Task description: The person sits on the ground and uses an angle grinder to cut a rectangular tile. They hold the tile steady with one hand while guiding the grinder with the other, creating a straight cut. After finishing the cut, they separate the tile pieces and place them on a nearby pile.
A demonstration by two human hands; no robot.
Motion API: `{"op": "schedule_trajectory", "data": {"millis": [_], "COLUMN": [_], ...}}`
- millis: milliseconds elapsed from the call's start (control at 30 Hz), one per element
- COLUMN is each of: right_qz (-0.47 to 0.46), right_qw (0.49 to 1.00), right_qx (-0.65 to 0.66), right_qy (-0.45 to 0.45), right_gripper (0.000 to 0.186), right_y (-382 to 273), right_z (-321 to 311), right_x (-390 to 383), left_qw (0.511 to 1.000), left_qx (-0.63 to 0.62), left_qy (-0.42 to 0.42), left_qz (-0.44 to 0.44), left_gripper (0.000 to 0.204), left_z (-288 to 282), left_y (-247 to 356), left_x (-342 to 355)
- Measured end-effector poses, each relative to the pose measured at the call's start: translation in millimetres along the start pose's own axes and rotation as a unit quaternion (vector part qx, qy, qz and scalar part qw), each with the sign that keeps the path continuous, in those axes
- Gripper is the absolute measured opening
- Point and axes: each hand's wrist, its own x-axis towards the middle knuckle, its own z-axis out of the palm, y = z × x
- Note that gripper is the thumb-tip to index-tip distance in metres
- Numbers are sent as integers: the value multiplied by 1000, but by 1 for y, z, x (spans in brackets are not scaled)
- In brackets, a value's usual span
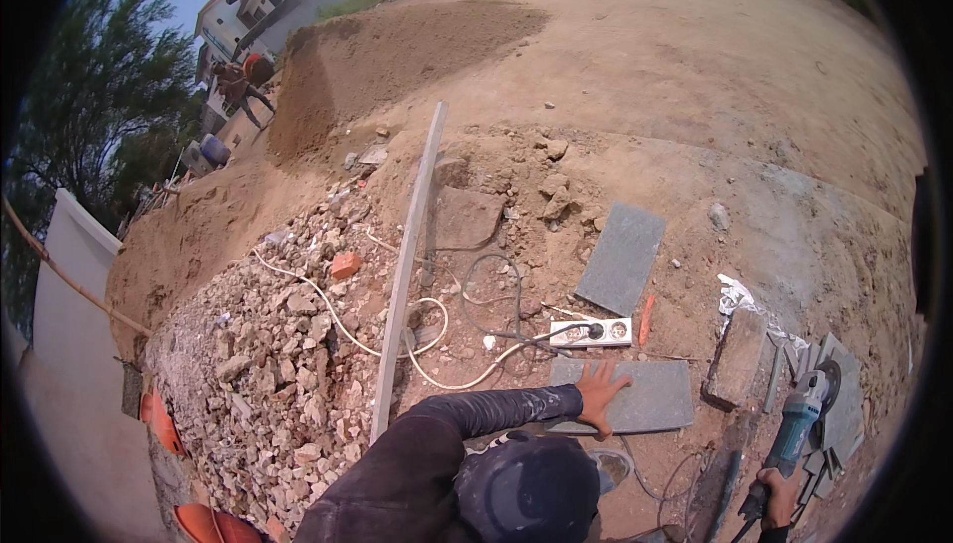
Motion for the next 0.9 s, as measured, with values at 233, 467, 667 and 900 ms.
{"op": "schedule_trajectory", "data": {"millis": [233,467,667,900], "right_qz": [-16,-25,11,21], "right_qw": [996,988,992,986], "right_qx": [45,60,57,71], "right_qy": [70,138,112,146], "right_gripper": [38,32,41,54], "right_y": [1,3,2,8], "right_z": [-27,-53,-63,-86], "right_x": [-18,-41,-49,-89], "left_qw": [889,962,977,967], "left_qx": [-437,-254,-96,117], "left_qy": [-124,9,63,28], "left_qz": [-60,105,178,225], "left_gripper": [92,94,88,89], "left_z": [-27,-76,-70,-55], "left_y": [19,73,87,130], "left_x": [11,108,206,244]}}
